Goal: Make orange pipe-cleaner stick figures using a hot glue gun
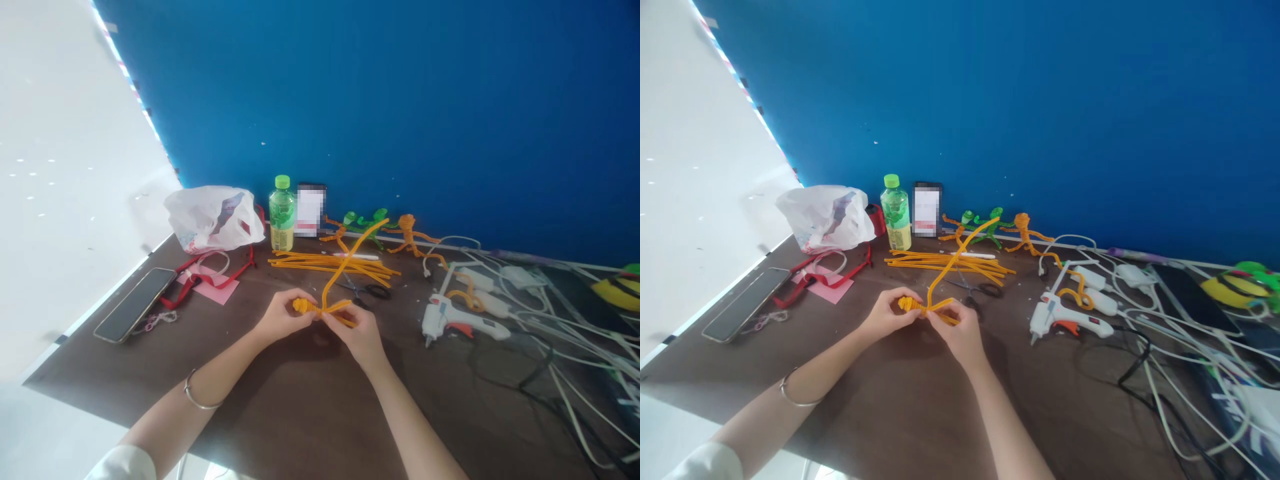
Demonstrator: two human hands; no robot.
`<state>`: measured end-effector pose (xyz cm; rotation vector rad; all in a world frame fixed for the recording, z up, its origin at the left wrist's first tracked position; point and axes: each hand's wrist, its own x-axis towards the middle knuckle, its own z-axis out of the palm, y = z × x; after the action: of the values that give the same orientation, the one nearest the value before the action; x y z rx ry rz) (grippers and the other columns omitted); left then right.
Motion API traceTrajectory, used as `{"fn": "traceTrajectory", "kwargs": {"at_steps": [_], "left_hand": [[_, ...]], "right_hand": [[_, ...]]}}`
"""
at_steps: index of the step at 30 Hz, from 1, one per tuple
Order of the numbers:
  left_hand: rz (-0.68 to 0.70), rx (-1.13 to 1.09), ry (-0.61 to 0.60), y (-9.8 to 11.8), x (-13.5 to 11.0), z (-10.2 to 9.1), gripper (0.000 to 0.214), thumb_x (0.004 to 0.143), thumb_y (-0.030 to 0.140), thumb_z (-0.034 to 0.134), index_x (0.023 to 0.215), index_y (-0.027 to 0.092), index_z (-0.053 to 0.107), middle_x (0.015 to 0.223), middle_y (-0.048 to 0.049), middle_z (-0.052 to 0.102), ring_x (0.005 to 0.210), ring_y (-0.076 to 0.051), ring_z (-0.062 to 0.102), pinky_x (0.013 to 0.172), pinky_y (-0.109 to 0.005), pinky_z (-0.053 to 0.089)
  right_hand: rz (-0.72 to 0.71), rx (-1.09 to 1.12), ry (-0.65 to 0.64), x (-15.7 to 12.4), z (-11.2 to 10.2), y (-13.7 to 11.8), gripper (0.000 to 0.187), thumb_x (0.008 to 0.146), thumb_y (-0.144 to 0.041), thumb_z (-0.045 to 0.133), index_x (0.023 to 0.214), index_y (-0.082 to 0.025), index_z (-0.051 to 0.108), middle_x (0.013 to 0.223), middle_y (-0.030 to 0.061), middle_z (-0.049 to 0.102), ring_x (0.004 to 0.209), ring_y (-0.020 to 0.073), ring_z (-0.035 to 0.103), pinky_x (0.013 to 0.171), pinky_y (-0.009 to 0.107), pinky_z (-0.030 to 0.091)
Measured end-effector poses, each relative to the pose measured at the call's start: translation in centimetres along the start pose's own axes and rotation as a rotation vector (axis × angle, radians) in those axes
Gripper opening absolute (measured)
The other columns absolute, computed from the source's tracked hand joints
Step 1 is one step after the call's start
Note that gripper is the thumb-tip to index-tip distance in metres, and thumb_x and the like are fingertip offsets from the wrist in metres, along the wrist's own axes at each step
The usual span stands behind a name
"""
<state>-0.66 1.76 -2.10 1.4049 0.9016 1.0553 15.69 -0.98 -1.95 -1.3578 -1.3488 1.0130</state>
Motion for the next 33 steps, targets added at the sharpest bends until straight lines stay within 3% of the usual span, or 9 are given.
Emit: {"fn": "traceTrajectory", "kwargs": {"at_steps": [15,18,20,22,24,26,28,33], "left_hand": [[0.062,-0.044,-0.006,0.0,-0.2,-0.1,0.015,0.063,0.018,0.067,0.077,0.014,0.063,0.076,-0.0040,0.065,0.066,-0.015,0.062,0.064,-0.025,0.049],[-0.002,-0.215,-0.075,-0.3,0.0,-0.5,0.020,0.064,0.025,0.066,0.081,0.014,0.065,0.080,-0.0064,0.066,0.072,-0.018,0.063,0.070,-0.029,0.049],[-0.049,-0.478,-0.007,-0.5,0.4,-0.9,0.029,0.071,0.036,0.056,0.085,0.013,0.065,0.088,-0.0105,0.067,0.085,-0.023,0.062,0.079,-0.034,0.047],[-0.154,-0.670,0.064,-0.6,0.9,-1.1,0.033,0.072,0.041,0.052,0.090,0.014,0.063,0.105,-0.0126,0.065,0.102,-0.026,0.058,0.083,-0.036,0.045],[-0.217,-0.745,0.129,-0.5,1.3,-1.2,0.022,0.071,0.035,0.057,0.084,0.018,0.059,0.110,-0.0096,0.063,0.108,-0.024,0.055,0.087,-0.036,0.043],[-0.211,-0.746,0.176,-0.4,1.5,-1.0,0.016,0.069,0.028,0.062,0.073,0.019,0.050,0.106,-0.0077,0.065,0.108,-0.021,0.055,0.092,-0.036,0.040],[-0.192,-0.708,0.219,-0.3,1.5,-0.7,0.024,0.068,0.024,0.066,0.072,0.019,0.043,0.099,-0.0068,0.068,0.103,-0.020,0.059,0.092,-0.037,0.040],[-0.151,-0.624,0.241,-0.7,1.4,-0.6,0.035,0.066,0.024,0.071,0.075,0.019,0.038,0.085,-0.0051,0.070,0.092,-0.018,0.064,0.090,-0.034,0.041]], "right_hand": [[-0.109,0.007,-0.036,-0.4,-0.2,-0.8,0.013,0.068,-0.028,0.066,0.063,-0.018,0.060,0.066,0.0007,0.059,0.062,0.0140,0.058,0.056,0.023,0.046],[-0.062,0.030,-0.043,-0.5,-0.2,-0.8,0.015,0.067,-0.030,0.067,0.062,-0.018,0.060,0.064,0.0008,0.061,0.060,0.0145,0.059,0.055,0.024,0.047],[0.001,0.069,-0.030,-0.4,-0.2,-0.6,0.017,0.065,-0.032,0.068,0.062,-0.018,0.061,0.062,0.0007,0.062,0.058,0.0148,0.059,0.055,0.025,0.047],[0.056,0.115,0.023,-0.3,-0.3,-0.3,0.018,0.063,-0.034,0.070,0.064,-0.017,0.062,0.060,0.0012,0.064,0.055,0.0154,0.059,0.053,0.026,0.048],[0.068,0.151,0.127,-0.1,-0.5,0.1,0.021,0.062,-0.036,0.071,0.065,-0.017,0.065,0.060,0.0028,0.065,0.055,0.0165,0.059,0.053,0.027,0.048],[0.047,0.173,0.252,0.2,-0.6,0.6,0.022,0.062,-0.037,0.071,0.067,-0.016,0.067,0.063,0.0043,0.067,0.058,0.0178,0.061,0.056,0.029,0.049],[0.031,0.183,0.345,0.5,-0.7,1.1,0.023,0.062,-0.037,0.072,0.069,-0.016,0.068,0.066,0.0049,0.068,0.062,0.0183,0.061,0.059,0.030,0.049],[0.042,0.185,0.416,0.8,-0.7,1.7,0.025,0.060,-0.037,0.073,0.071,-0.015,0.068,0.068,0.0047,0.068,0.064,0.0186,0.062,0.060,0.030,0.049]]}}
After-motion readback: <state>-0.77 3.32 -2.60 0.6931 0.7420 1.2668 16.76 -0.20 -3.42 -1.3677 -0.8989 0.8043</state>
